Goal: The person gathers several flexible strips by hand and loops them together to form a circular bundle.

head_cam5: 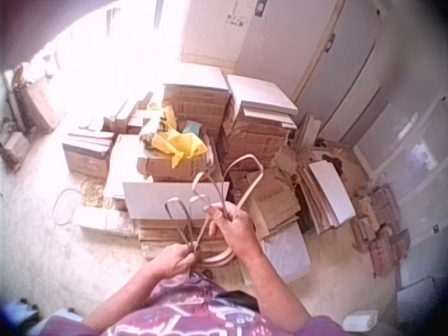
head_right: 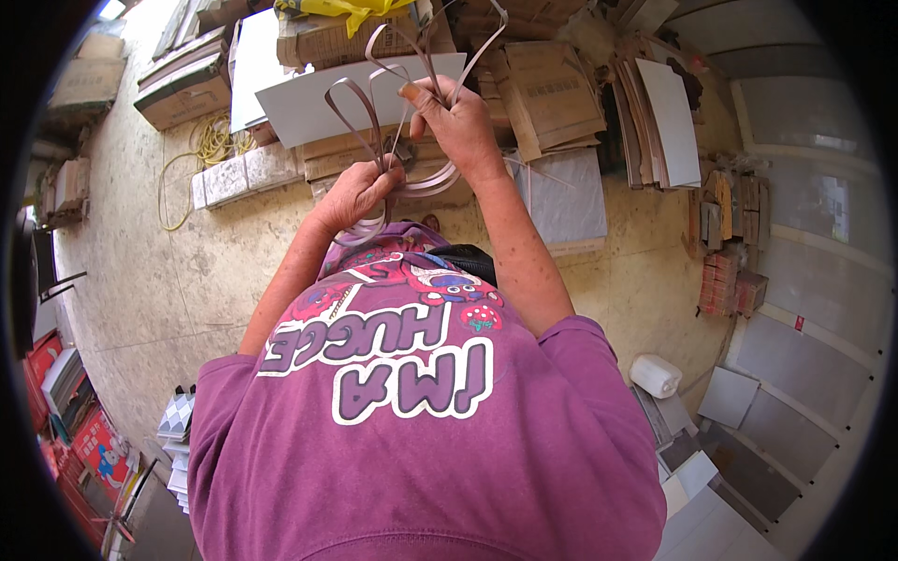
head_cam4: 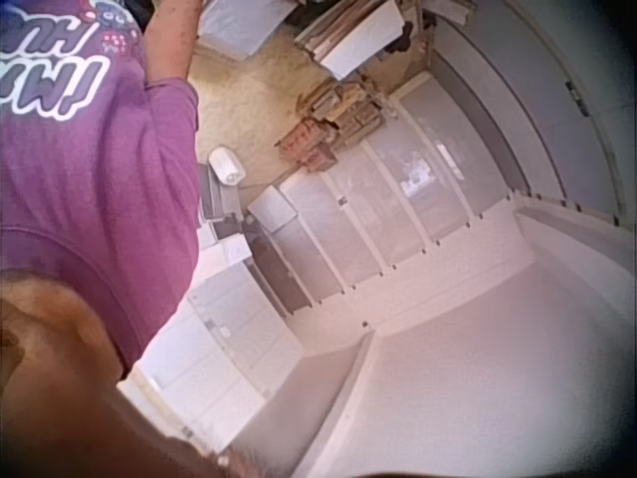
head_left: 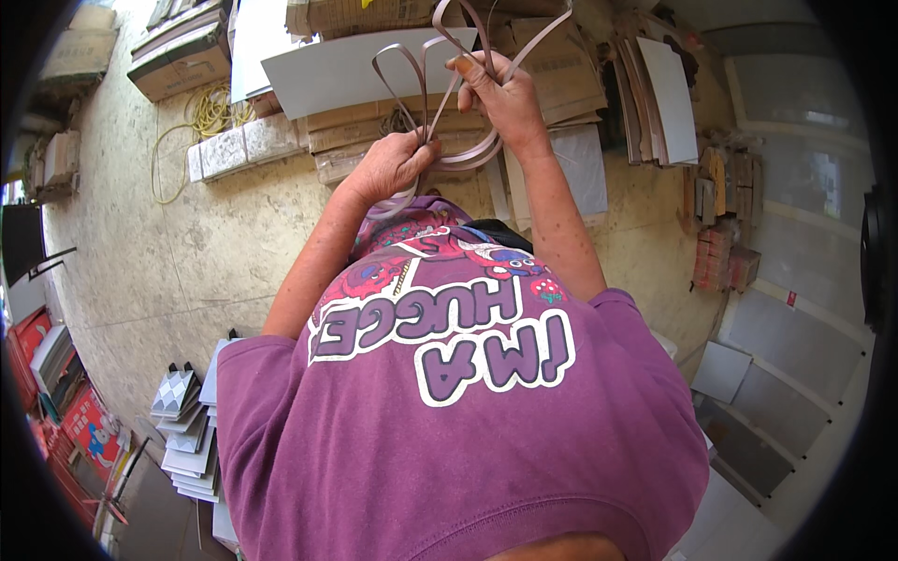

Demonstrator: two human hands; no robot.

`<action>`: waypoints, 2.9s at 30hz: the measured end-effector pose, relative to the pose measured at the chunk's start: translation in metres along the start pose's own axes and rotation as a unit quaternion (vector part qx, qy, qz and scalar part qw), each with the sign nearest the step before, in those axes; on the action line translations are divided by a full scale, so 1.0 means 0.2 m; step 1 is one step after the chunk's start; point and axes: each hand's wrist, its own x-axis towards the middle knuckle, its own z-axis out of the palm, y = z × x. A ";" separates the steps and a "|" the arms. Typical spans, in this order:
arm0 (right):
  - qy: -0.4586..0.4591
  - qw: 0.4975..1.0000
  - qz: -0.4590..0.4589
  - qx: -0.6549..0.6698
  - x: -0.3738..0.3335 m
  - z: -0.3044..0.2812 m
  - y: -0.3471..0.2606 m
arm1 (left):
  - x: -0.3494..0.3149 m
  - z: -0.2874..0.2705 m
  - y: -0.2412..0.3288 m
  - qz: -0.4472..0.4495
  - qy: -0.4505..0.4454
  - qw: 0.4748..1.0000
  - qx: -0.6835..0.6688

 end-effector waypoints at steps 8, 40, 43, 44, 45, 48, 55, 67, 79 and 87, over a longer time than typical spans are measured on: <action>0.002 0.998 0.016 0.054 0.01 0.00 0.05 | -0.01 0.00 0.04 -0.002 -0.017 0.999 0.037; 0.041 0.998 -0.014 -0.041 0.04 0.04 0.11 | 0.01 0.06 -0.05 0.005 0.147 0.980 -0.136; 0.057 0.997 -0.020 -0.053 0.05 0.05 0.13 | 0.02 0.04 -0.02 -0.027 0.147 0.986 -0.072; 0.065 0.996 -0.017 -0.059 0.05 0.06 0.14 | 0.02 0.05 -0.03 -0.035 0.151 0.986 -0.062; 0.071 0.995 -0.016 -0.065 0.06 0.06 0.14 | 0.02 0.05 -0.04 -0.042 0.157 0.985 -0.052; 0.094 0.986 -0.062 -0.125 0.05 0.06 0.15 | 0.02 0.06 -0.04 -0.059 0.175 0.980 -0.074; 0.078 0.993 -0.085 -0.039 0.05 0.06 0.18 | 0.03 0.08 -0.11 -0.076 0.184 0.975 -0.094; 0.025 0.999 0.023 0.008 0.00 0.03 0.10 | 0.05 0.12 -0.21 -0.105 0.218 0.961 -0.137; 0.080 0.995 0.005 -0.053 -0.02 0.04 0.20 | 0.05 0.12 -0.21 -0.068 0.274 0.942 -0.184; 0.100 0.988 0.007 -0.114 -0.03 0.06 0.24 | 0.04 0.12 -0.25 -0.071 0.249 0.957 -0.130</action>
